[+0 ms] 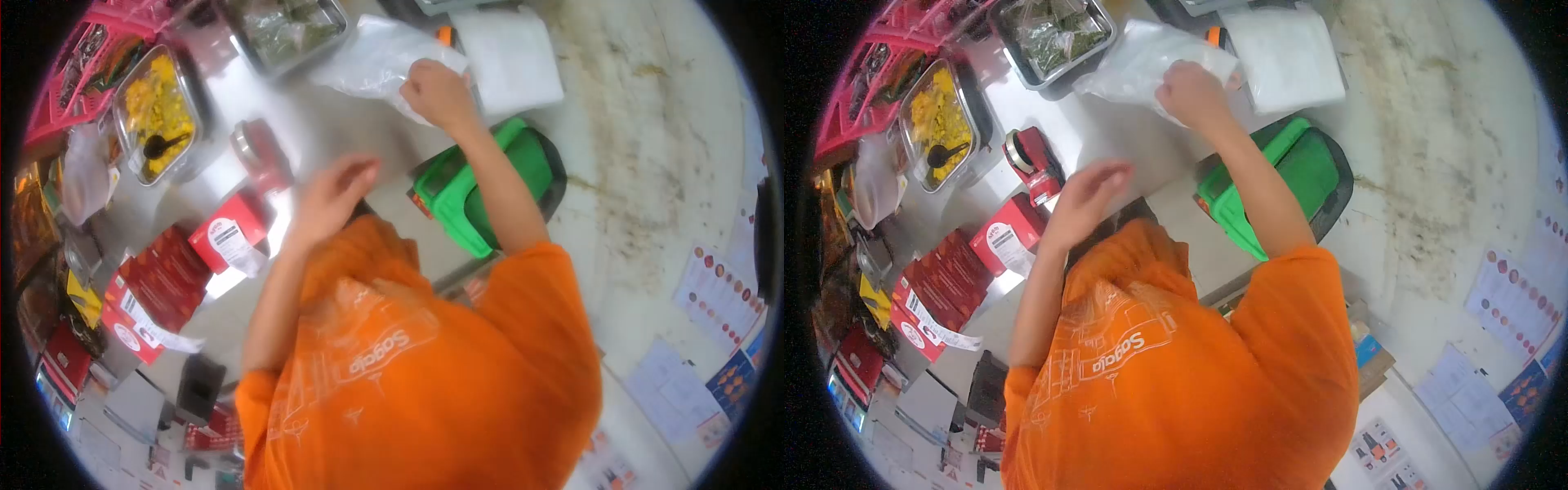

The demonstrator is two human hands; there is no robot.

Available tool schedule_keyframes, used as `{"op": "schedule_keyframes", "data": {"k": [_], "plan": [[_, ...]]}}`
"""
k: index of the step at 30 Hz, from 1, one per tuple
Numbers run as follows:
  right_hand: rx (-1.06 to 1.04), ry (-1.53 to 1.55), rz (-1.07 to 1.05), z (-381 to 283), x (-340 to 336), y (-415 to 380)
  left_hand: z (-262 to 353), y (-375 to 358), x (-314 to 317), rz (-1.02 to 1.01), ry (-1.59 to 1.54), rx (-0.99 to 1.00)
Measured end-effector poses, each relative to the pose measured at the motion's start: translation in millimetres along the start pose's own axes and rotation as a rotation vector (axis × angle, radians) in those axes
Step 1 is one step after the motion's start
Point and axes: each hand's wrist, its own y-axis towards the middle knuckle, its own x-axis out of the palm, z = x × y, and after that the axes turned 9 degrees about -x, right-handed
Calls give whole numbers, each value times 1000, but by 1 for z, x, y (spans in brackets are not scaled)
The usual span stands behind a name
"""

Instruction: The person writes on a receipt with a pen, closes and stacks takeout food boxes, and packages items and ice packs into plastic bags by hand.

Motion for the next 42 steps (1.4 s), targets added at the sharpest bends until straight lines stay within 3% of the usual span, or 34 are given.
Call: {"op": "schedule_keyframes", "data": {"k": [1,3,5,7,9,10,13,15,18,19,20,22,23,24,26,27,29,31,32,33,34,36,39,40,41,42], "plan": [[-12,111,126,-13,-17,-9,-8,18,10,-10,-145,-7],[262,377,124,-43,-39,-29,-15,57,27,-21,-426,14],[182,819,201,-69,-28,-55,-1,75,33,71,-545,-234],[101,965,68,-93,-9,-77,-7,87,31,74,-577,-380],[136,1002,-15,-91,5,-88,-37,103,22,-2,-521,-420],[155,1023,-59,-95,5,-89,-26,96,27,170,-556,-414],[329,990,-280,-108,-18,-91,-62,121,-2,309,-331,-323],[256,1007,-157,-134,-35,-98,-135,179,-45,287,-162,-227],[265,853,174,-146,-31,-107,-110,152,-45,332,-133,-184],[282,771,313,-149,-28,-108,-112,134,-42,298,-260,-227],[302,719,275,-156,-31,-110,-116,116,-40,271,-387,-273],[-117,756,91,-164,-27,-105,-101,57,-37,149,-803,-522],[-311,768,-3,-170,-25,-107,-64,12,-29,119,-997,-697],[-418,936,-193,-176,-21,-104,-76,-12,-24,77,-806,-583],[7,1240,-479,-157,21,-106,-93,-40,-32,-3,-411,-328],[230,1365,-629,-143,49,-106,-90,-47,-33,58,-491,-293],[156,886,-101,-116,106,-82,-83,-71,-33,200,-663,-228],[-224,110,0,-63,149,-64,-94,-89,-35,277,-703,-190],[-140,77,-279,-49,128,-46,-79,-100,-33,327,-690,-138],[-165,4,-59,-20,142,-43,-71,-106,-37,380,-674,-76],[-117,-15,-20,3,134,-30,-75,-110,-44,319,-615,-2],[158,20,-392,42,114,-8,-83,-120,-43,329,-698,118],[180,131,-252,-80,8,-9,-76,-129,-43,318,-706,162],[-120,291,-89,-136,-15,-28,-77,-128,-41,352,-691,147],[-334,514,-73,-182,-24,-44,-73,-132,-37,353,-687,113],[-479,509,-79,-220,-22,-58,-68,-136,-33,354,-683,80]]}}
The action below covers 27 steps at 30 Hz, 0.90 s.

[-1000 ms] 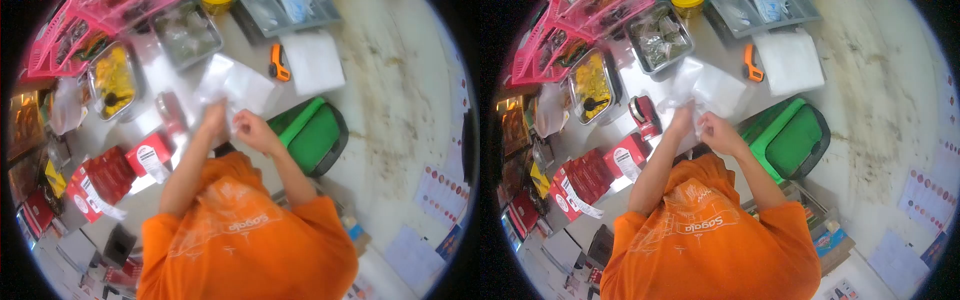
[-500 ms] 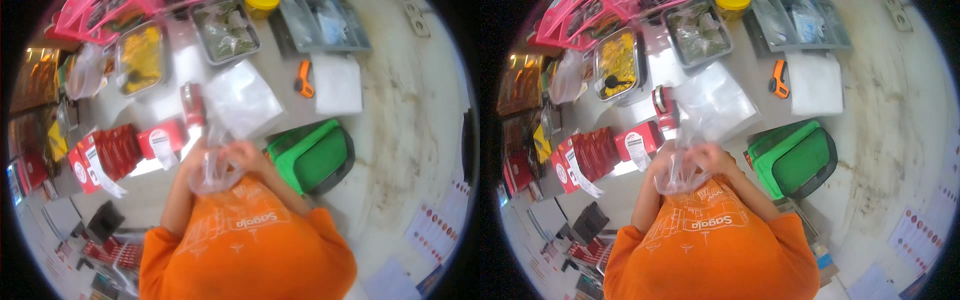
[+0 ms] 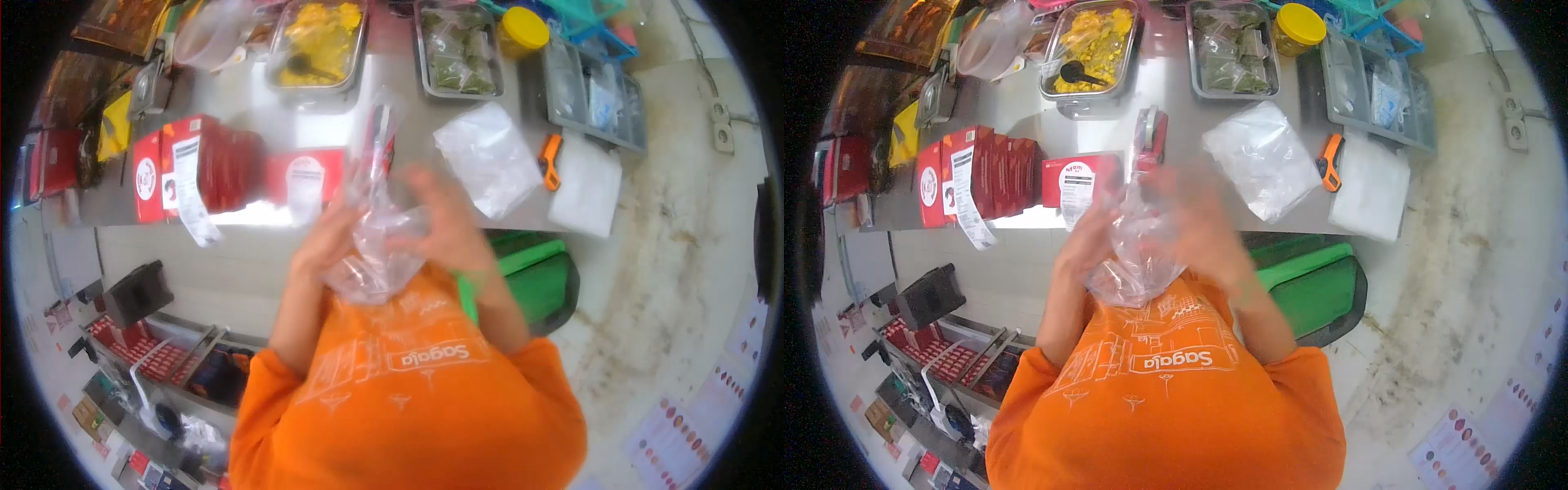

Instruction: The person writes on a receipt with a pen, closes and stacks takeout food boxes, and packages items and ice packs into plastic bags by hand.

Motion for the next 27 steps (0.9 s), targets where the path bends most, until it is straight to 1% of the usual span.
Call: {"op": "schedule_keyframes", "data": {"k": [1,2,4,5,6,7,8,9,11,12,15,16,17,19,21,22,24,25,27], "plan": [[-135,-2,-40,-20,14,1,15,-15,10,-10,7,-63],[78,130,-37,-21,22,-5,21,-28,15,-18,16,-125],[486,403,-55,-8,46,-26,-1,-40,15,-29,283,-106],[487,354,52,4,49,-37,-14,-45,10,-26,414,-100],[495,305,160,15,43,-48,-27,-53,0,-36,366,-51],[458,241,316,13,29,-49,-38,-65,-10,-8,299,-26],[552,266,305,23,11,-60,-46,-75,-19,14,236,6],[604,440,363,18,12,-64,-51,-84,-28,34,173,45],[709,785,458,6,23,-81,-54,-112,-34,-4,154,25],[748,972,453,-3,43,-87,-56,-127,-36,-23,142,13],[587,737,-162,-27,62,-101,-62,-160,-50,4,304,177],[642,656,-223,-17,65,-109,-69,-163,-65,8,415,269],[592,675,-238,-20,65,-114,-81,-168,-86,16,517,347],[492,718,-274,-31,64,-119,-103,-188,-118,95,615,320],[489,771,-411,-53,75,-114,-105,-203,-145,221,640,136],[491,796,-469,-65,82,-114,-107,-205,-148,515,846,239],[482,822,-489,-87,100,-116,-120,-214,-145,1107,1216,444],[479,832,-500,-99,109,-117,-119,-222,-128,936,1061,395],[694,979,-302,-135,139,-120,-114,-237,-67,605,741,285]]}}
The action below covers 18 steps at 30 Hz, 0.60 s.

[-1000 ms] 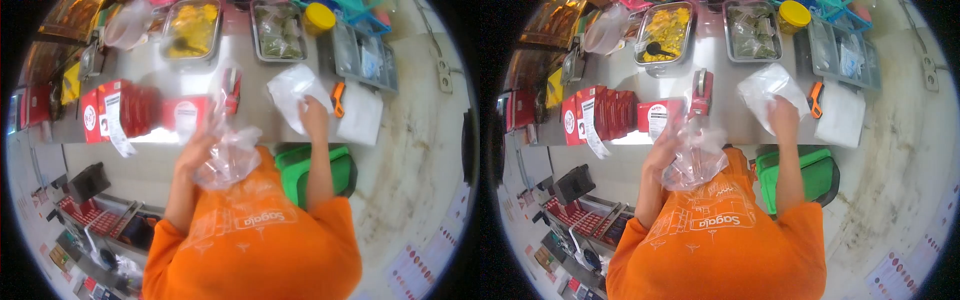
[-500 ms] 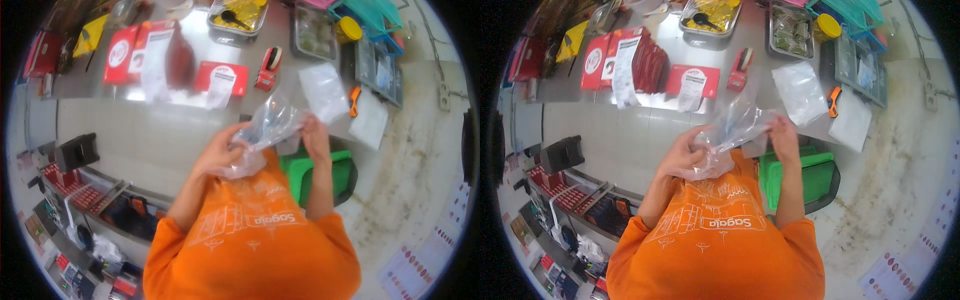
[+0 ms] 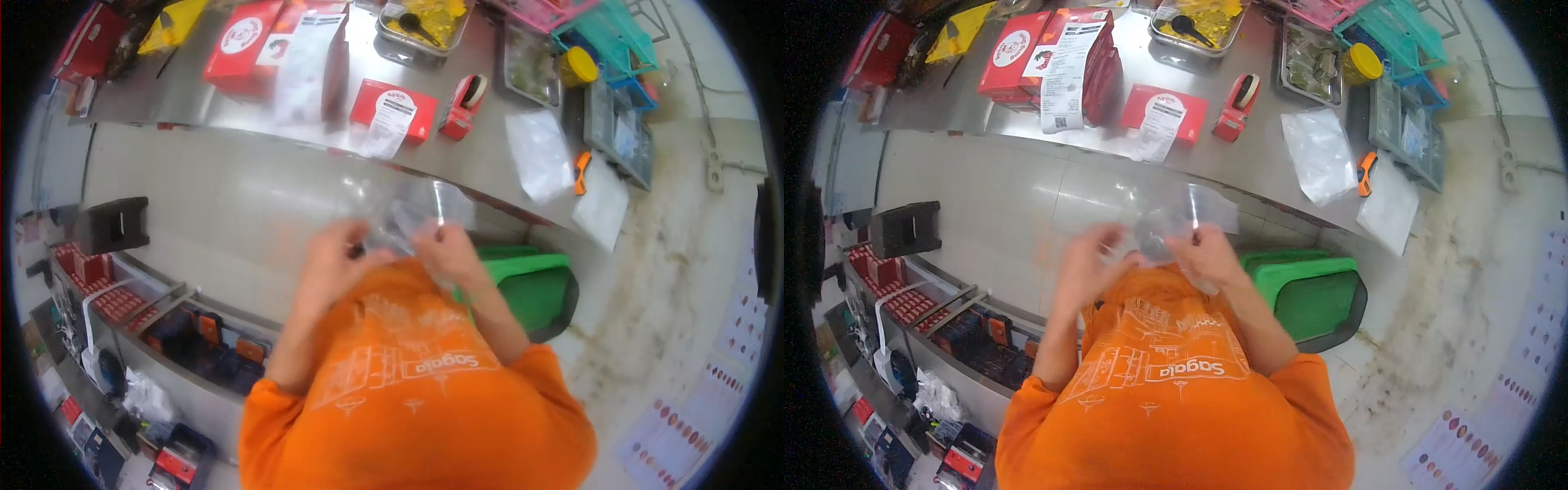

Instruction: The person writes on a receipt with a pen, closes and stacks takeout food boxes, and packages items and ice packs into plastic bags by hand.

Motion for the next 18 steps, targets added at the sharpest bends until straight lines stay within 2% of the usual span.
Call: {"op": "schedule_keyframes", "data": {"k": [1,4,5,8,11,12,13,14,15,17,18], "plan": [[37,122,97,4,15,-3,10,-7,21,-74,-84,17],[-21,87,104,36,15,-1,-18,-1,47,-214,-329,10],[-201,60,-38,43,6,-1,-25,2,52,-252,-419,-6],[-208,-249,-40,47,-6,-10,-30,-2,65,-310,-959,-87],[-161,-777,-33,24,-34,-18,-61,1,55,-348,-1448,-348],[-288,-837,196,15,-35,-25,-66,0,42,-281,-1435,-458],[-444,-1001,338,22,-58,-27,-60,-1,21,-216,-1418,-565],[-395,-1021,466,14,-85,-35,-60,-2,6,-151,-1398,-676],[-345,-1041,596,6,-110,-44,-72,-1,-5,-216,-1129,-559],[-285,-1017,561,6,-138,-59,-89,-1,-20,-322,-592,-308],[-258,-1000,547,11,-146,-63,-87,2,-18,-255,-454,-291]]}}
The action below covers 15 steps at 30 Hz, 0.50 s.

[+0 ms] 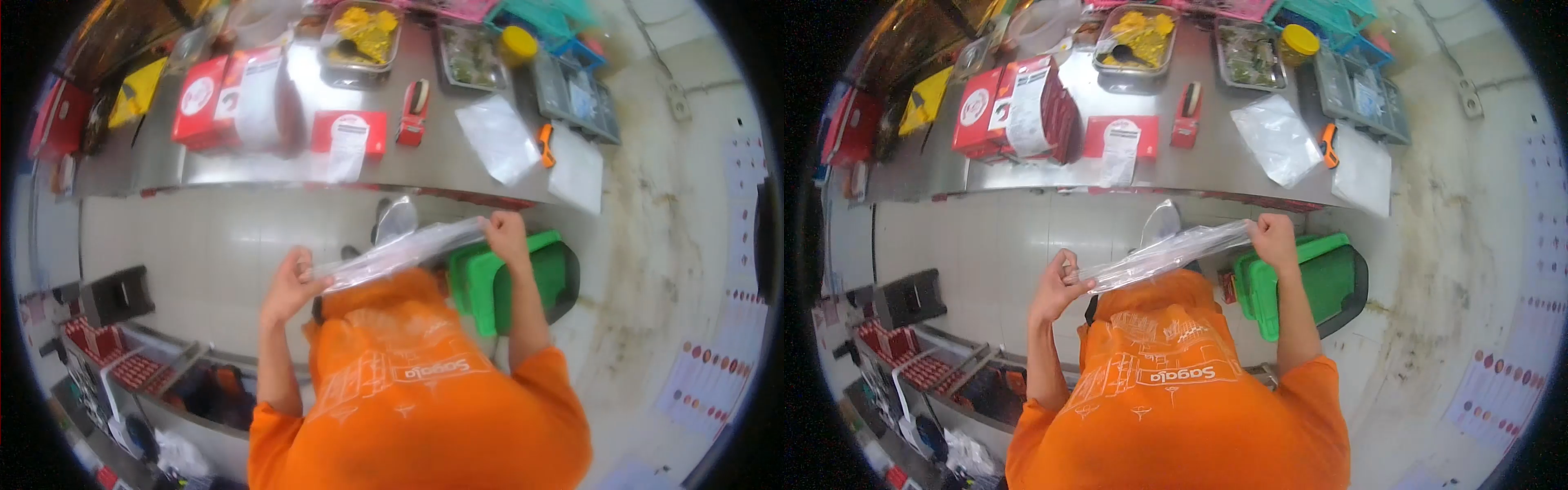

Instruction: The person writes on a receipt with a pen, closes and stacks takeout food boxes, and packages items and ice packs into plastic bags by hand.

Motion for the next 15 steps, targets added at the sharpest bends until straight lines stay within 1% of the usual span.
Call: {"op": "schedule_keyframes", "data": {"k": [1,2,3,5,7,8,10,11,12,13,15], "plan": [[92,-116,56,2,16,-5,9,4,5,82,130,28],[2,-370,145,-19,29,-9,19,7,12,166,258,60],[-88,-630,230,-47,40,-7,31,11,28,174,297,205],[-524,-273,199,-119,48,-1,58,8,67,184,368,483],[-695,-15,41,-144,60,-10,103,-28,89,122,758,396],[-562,-26,64,-132,52,-14,116,-37,95,101,948,362],[-314,-49,133,-92,21,-16,85,-1,41,588,843,590],[-450,-87,361,-104,-8,-32,62,-8,14,659,540,833],[-592,-138,596,-118,-35,-39,45,-5,7,640,415,890],[-570,-180,539,-108,-38,-37,28,-3,0,617,293,951],[-478,-222,366,-86,-15,-72,-23,-21,9,420,495,650]]}}
